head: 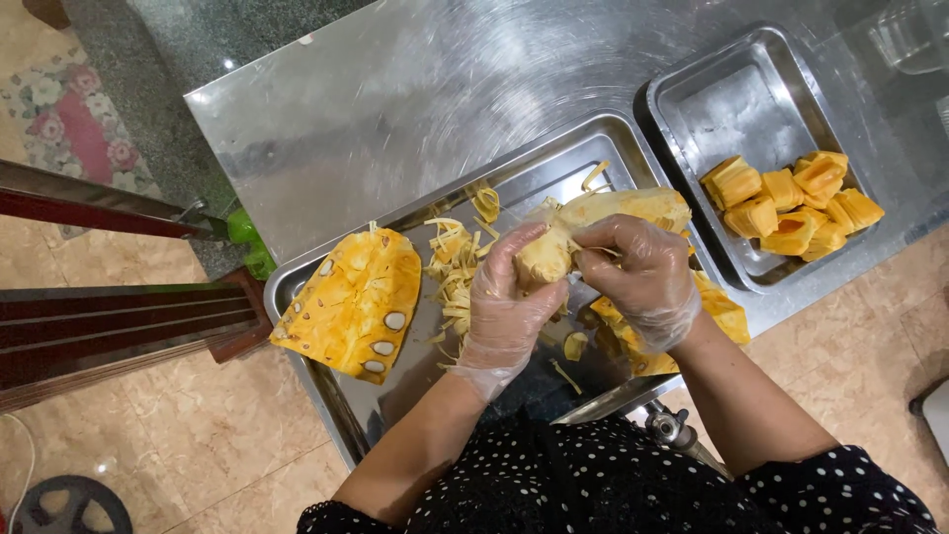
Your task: Peeling and extracting fruit pods from a jackfruit by hand on a metal tray
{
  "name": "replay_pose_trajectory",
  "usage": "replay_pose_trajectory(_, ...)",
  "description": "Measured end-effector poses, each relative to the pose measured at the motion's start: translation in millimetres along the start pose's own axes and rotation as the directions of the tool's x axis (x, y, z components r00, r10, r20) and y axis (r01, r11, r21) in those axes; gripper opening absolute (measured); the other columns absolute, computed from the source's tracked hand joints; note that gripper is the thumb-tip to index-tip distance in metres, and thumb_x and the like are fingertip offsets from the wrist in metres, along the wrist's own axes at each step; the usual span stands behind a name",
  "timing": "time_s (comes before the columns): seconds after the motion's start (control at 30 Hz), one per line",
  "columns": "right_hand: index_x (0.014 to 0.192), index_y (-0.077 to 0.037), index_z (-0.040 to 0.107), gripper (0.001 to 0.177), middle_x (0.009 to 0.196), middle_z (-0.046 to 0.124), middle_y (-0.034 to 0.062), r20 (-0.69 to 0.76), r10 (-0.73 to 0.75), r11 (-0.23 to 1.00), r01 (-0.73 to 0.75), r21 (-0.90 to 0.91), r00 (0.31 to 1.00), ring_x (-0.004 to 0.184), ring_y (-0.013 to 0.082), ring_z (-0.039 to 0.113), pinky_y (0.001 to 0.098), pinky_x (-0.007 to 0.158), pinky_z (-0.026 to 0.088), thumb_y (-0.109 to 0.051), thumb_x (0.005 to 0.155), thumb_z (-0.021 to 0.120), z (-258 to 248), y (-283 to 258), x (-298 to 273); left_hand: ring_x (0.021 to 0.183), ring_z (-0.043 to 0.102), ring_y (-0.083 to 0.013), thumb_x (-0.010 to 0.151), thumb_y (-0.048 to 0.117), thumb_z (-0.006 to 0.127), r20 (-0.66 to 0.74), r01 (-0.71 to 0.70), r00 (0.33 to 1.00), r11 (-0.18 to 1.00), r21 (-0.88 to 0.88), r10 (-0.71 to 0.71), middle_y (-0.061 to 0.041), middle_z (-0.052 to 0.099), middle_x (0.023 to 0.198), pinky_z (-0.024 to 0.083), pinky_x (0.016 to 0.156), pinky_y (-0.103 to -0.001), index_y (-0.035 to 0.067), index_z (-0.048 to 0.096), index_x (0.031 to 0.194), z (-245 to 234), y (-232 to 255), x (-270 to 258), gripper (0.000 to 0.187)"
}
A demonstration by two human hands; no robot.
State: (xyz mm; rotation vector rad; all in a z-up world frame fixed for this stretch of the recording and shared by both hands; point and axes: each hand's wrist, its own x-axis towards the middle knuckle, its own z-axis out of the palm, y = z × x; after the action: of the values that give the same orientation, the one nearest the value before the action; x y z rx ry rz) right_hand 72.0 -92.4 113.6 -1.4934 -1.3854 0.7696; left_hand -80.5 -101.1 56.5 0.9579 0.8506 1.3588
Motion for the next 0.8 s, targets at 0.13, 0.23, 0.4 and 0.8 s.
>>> replay_pose_trajectory(0.13, 0.094, 0.005, 0.079, 0.018, 0.08, 0.073, 0.0215, 0.016, 0.179, 0.981, -0.179, 0.076, 0.984, 0.074, 0.02, 0.069, 0.0366, 0.069, 0.06, 0.003, 0.079, 0.088, 4, -14, -2, 0.124, 0.066, -0.0396, 0.081, -0.015, 0.071, 0.034, -0.112, 0.994, 0.977, 0.182, 0.107, -0.026, 0.064, 0.136, 0.057, 0.105, -0.048, 0.003, 0.061, 0.136, 7, 43, 4, 0.059)
replay_pose_trajectory(0.23, 0.097, 0.007, 0.077, 0.023, 0.078, 0.072, 0.0202, -0.009, 0.218, 0.971, -0.216, 0.102, 0.976, 0.071, 0.0187, 0.069, 0.0339, 0.064, 0.059, 0.001, 0.079, 0.091, 8, 0, -5, 0.129, 0.064, -0.0395, 0.08, -0.018, 0.07, 0.09, -0.253, 0.967, 0.923, 0.291, 0.237, -0.023, 0.063, 0.138, 0.057, 0.107, -0.048, 0.004, 0.06, 0.134, 13, 51, 2, 0.058)
replay_pose_trajectory(0.4, 0.09, 0.006, 0.075, 0.014, 0.071, 0.068, 0.0205, -0.017, 0.085, 0.992, -0.083, 0.094, 0.996, 0.059, 0.0194, 0.064, 0.0305, 0.05, 0.05, 0.012, 0.078, 0.076, 12, 0, -6, 0.127, 0.065, -0.037, 0.085, -0.016, 0.068, 0.097, -0.253, 0.967, 0.897, 0.363, 0.234, -0.021, 0.063, 0.139, 0.063, 0.1, -0.044, 0.007, 0.06, 0.13, 12, 58, -4, 0.052)
replay_pose_trajectory(0.8, 0.083, 0.0, 0.051, 0.02, 0.081, 0.065, 0.0249, 0.016, 0.342, 0.67, -0.256, 0.697, 0.94, 0.061, 0.0253, 0.066, 0.0297, 0.042, 0.057, 0.007, 0.069, 0.064, 9, -13, 5, 0.123, 0.059, -0.0367, 0.084, -0.002, 0.065, -0.156, 0.315, 0.752, 0.557, -0.769, -0.641, -0.021, 0.061, 0.135, 0.057, 0.101, -0.046, 0.008, 0.057, 0.133, -1, 71, 24, 0.051)
